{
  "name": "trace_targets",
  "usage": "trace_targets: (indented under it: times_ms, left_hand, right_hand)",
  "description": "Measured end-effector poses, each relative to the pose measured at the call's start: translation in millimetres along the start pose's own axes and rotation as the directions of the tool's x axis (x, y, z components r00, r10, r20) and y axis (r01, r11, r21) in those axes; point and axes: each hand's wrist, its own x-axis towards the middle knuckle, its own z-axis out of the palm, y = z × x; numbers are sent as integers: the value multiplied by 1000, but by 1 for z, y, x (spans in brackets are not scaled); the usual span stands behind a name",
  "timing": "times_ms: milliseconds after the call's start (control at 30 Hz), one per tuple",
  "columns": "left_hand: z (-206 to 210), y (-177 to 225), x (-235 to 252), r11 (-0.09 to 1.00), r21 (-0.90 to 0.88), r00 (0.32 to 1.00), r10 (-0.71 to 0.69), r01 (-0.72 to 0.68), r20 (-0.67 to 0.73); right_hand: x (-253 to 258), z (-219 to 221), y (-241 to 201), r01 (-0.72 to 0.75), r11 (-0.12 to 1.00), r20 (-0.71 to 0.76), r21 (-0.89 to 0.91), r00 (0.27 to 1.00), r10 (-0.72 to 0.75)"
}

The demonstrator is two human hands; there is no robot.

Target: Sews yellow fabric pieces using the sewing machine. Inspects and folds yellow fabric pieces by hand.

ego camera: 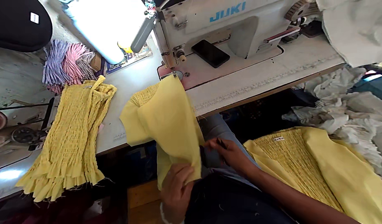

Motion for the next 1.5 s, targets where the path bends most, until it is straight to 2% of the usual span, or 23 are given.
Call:
trace_targets:
  times_ms: [67,133,233,333,467,600,667,733,833,900,1000,1067,1133,1233,1367,1500]
  left_hand:
    - [-30,10,10,999,-12,996,-54,53,-67]
    - [-48,14,22,998,0,989,-68,69,-129]
    - [-54,17,33,999,-2,974,-52,53,-221]
    - [-47,20,28,1000,-1,986,-18,18,-163]
    - [-20,18,12,995,-94,999,36,-39,-27]
    - [-8,17,4,991,-111,997,77,-77,-4]
    - [-7,16,6,992,-102,997,70,-71,-13]
    - [-5,16,7,994,-89,998,58,-60,-30]
    - [1,18,7,993,-106,998,42,-47,-49]
    - [3,20,9,987,-160,996,8,-23,-94]
    - [-3,22,17,965,-254,976,-113,62,-188]
    - [-10,20,23,942,-319,952,-189,106,-241]
    - [-14,21,27,918,-373,929,-247,133,-277]
    - [-16,23,32,897,-407,886,-322,173,-333]
    - [-27,28,47,911,-385,834,-324,148,-447]
    - [-38,34,61,953,-296,882,-195,68,-428]
  right_hand:
    - [23,-1,10,-12,994,0,-108,1000,12]
    - [44,5,20,-26,991,79,-129,996,36]
    - [57,18,28,-99,995,165,2,981,97]
    - [41,16,21,-133,986,204,98,973,111]
    - [4,11,-4,-110,980,96,167,991,95]
    - [-11,8,-15,-83,955,-3,283,996,87]
    - [-18,12,-20,-16,976,-72,216,997,32]
    - [-27,22,-26,135,990,-143,38,981,-128]
    - [-32,39,-35,431,893,-126,-128,886,-446]
    - [-25,40,-40,572,815,-35,-96,816,-577]
    - [-14,35,-51,670,742,201,-32,732,-652]
    - [-10,35,-59,718,694,298,-57,676,-674]
    - [-6,36,-64,765,635,298,-106,634,-714]
    - [4,38,-69,854,435,238,-285,503,-831]
    - [10,41,-83,878,234,259,-418,362,-895]
    - [16,44,-106,923,82,370,-376,230,-900]
